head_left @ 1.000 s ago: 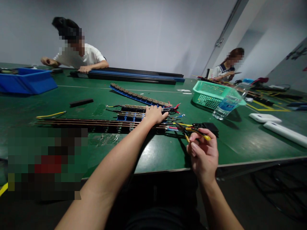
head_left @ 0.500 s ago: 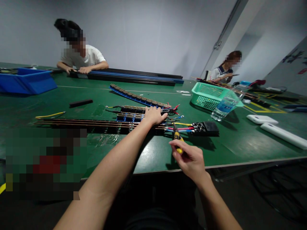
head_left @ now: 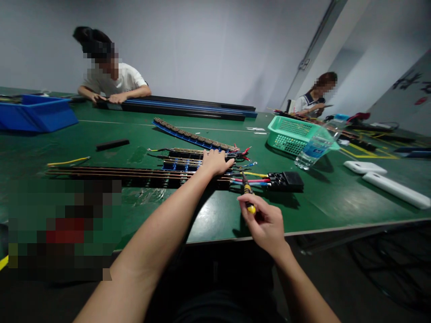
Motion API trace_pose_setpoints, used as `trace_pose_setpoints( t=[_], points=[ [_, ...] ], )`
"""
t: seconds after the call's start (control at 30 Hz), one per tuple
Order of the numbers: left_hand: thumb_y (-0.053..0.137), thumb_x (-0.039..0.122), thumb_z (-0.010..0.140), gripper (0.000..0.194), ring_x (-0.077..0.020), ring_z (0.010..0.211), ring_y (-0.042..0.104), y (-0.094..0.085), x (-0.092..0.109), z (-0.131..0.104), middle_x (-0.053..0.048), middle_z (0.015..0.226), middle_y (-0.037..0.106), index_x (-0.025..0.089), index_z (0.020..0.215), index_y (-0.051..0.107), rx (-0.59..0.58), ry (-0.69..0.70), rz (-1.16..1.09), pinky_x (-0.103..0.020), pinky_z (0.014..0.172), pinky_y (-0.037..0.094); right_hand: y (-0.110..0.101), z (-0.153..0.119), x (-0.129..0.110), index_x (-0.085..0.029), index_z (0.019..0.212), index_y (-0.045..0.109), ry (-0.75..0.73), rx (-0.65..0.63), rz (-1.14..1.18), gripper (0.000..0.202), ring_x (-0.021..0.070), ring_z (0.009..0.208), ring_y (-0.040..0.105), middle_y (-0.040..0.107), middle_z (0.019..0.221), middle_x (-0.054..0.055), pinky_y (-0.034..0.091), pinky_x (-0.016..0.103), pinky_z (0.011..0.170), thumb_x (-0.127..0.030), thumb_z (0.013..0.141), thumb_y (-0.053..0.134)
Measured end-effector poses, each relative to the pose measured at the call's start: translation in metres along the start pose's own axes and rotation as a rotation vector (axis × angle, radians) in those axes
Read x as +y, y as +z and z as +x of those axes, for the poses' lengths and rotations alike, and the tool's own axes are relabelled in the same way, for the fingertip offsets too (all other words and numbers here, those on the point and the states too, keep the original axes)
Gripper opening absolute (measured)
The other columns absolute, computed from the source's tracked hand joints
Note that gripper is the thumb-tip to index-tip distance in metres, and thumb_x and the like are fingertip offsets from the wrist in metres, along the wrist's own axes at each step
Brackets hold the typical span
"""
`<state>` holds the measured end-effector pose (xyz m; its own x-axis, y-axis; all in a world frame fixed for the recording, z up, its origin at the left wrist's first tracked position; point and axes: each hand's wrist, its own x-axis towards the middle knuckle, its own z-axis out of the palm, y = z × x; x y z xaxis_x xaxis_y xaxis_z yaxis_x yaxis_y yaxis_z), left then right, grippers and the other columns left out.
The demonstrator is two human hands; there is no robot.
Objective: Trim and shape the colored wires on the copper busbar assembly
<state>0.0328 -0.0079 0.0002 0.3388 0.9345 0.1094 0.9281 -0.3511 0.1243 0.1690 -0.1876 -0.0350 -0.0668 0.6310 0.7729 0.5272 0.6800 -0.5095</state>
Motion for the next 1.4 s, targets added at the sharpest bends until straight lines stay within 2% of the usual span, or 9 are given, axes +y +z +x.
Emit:
trace_pose_setpoints(
  t=[0.17,0.33,0.43,0.57,0.77,0.9,1.1,1.23,1.4],
  points=[
    [0.029,0.065,0.103,0.070,-0.0360,0.141,0.047,-0.001,0.000,-0.001,-0.019,0.150,0.055,0.016,0.147,0.054,0.000,0.001,-0.003,-0.055,0.119,0.029,0.006,-0.002,-0.002,-0.022,0.095,0.074,0.256,0.214,0.121,0.008,0.0106,0.055,0.054,0.071,0.083,0.003,0.042,0.023,0.050,-0.026,0.092,0.068],
    [0.028,0.065,0.104,0.072,-0.0370,0.143,0.045,-0.001,0.001,0.001,-0.020,0.152,0.053,0.015,0.149,0.052,-0.024,-0.006,-0.008,-0.056,0.120,0.028,0.011,-0.002,-0.002,-0.021,0.093,0.065,0.475,0.382,0.336,0.023,0.0083,0.049,0.042,0.052,0.064,-0.004,0.035,0.021,0.045,-0.043,0.092,0.070],
    [0.029,0.066,0.103,0.071,-0.0363,0.143,0.045,-0.001,0.001,0.001,-0.018,0.153,0.053,0.017,0.149,0.052,-0.025,-0.011,-0.003,-0.056,0.120,0.028,0.011,0.003,-0.003,-0.022,0.094,0.058,0.520,0.443,0.473,0.027,0.0063,0.041,0.032,0.040,0.054,-0.010,0.030,0.019,0.041,-0.046,0.093,0.069],
    [0.029,0.065,0.104,0.072,-0.0370,0.142,0.046,0.000,0.000,0.001,-0.020,0.151,0.054,0.014,0.148,0.053,-0.005,-0.006,0.000,-0.056,0.119,0.029,0.009,0.007,-0.003,-0.024,0.091,0.055,0.516,0.494,0.599,0.026,0.0047,0.038,0.021,0.031,0.048,-0.014,0.026,0.017,0.039,-0.045,0.094,0.070],
    [0.029,0.066,0.104,0.070,-0.0360,0.140,0.048,0.001,0.000,0.001,-0.019,0.150,0.056,0.017,0.147,0.054,-0.007,-0.011,0.009,-0.055,0.119,0.029,0.007,-0.004,0.001,-0.023,0.097,0.061,0.477,0.395,0.489,0.020,0.0074,0.045,0.037,0.045,0.056,-0.008,0.030,0.019,0.043,-0.041,0.094,0.070],
    [0.029,0.066,0.104,0.069,-0.0358,0.141,0.047,0.001,0.000,0.001,-0.018,0.150,0.055,0.018,0.147,0.054,-0.007,-0.014,0.007,-0.055,0.119,0.029,0.005,-0.002,0.002,-0.025,0.102,0.061,0.452,0.379,0.490,0.016,0.0090,0.048,0.042,0.047,0.060,-0.007,0.033,0.019,0.044,-0.040,0.097,0.065],
    [0.030,0.065,0.104,0.070,-0.0373,0.140,0.047,0.001,0.000,0.002,-0.019,0.149,0.056,0.015,0.146,0.055,-0.011,0.000,-0.007,-0.056,0.119,0.029,-0.005,0.006,0.008,-0.026,0.110,0.057,0.410,0.232,0.584,0.021,0.0060,0.045,0.038,0.066,0.082,-0.001,0.029,0.019,0.041,-0.025,0.090,0.064],
    [0.028,0.066,0.104,0.071,-0.0364,0.138,0.049,0.003,0.000,0.003,-0.019,0.147,0.057,0.016,0.145,0.056,0.002,0.000,0.010,-0.055,0.117,0.032,-0.005,0.003,0.009,-0.026,0.115,0.056,0.395,0.215,0.628,0.030,0.0063,0.047,0.039,0.068,0.088,0.001,0.031,0.020,0.044,-0.016,0.087,0.060],
    [0.029,0.066,0.104,0.071,-0.0366,0.139,0.049,0.002,0.000,0.002,-0.019,0.148,0.057,0.015,0.146,0.055,-0.001,-0.002,0.011,-0.055,0.118,0.031,-0.001,-0.001,0.008,-0.026,0.114,0.057,0.393,0.215,0.632,0.035,0.0076,0.052,0.042,0.067,0.089,0.001,0.031,0.020,0.046,-0.011,0.083,0.062]
  ],
)
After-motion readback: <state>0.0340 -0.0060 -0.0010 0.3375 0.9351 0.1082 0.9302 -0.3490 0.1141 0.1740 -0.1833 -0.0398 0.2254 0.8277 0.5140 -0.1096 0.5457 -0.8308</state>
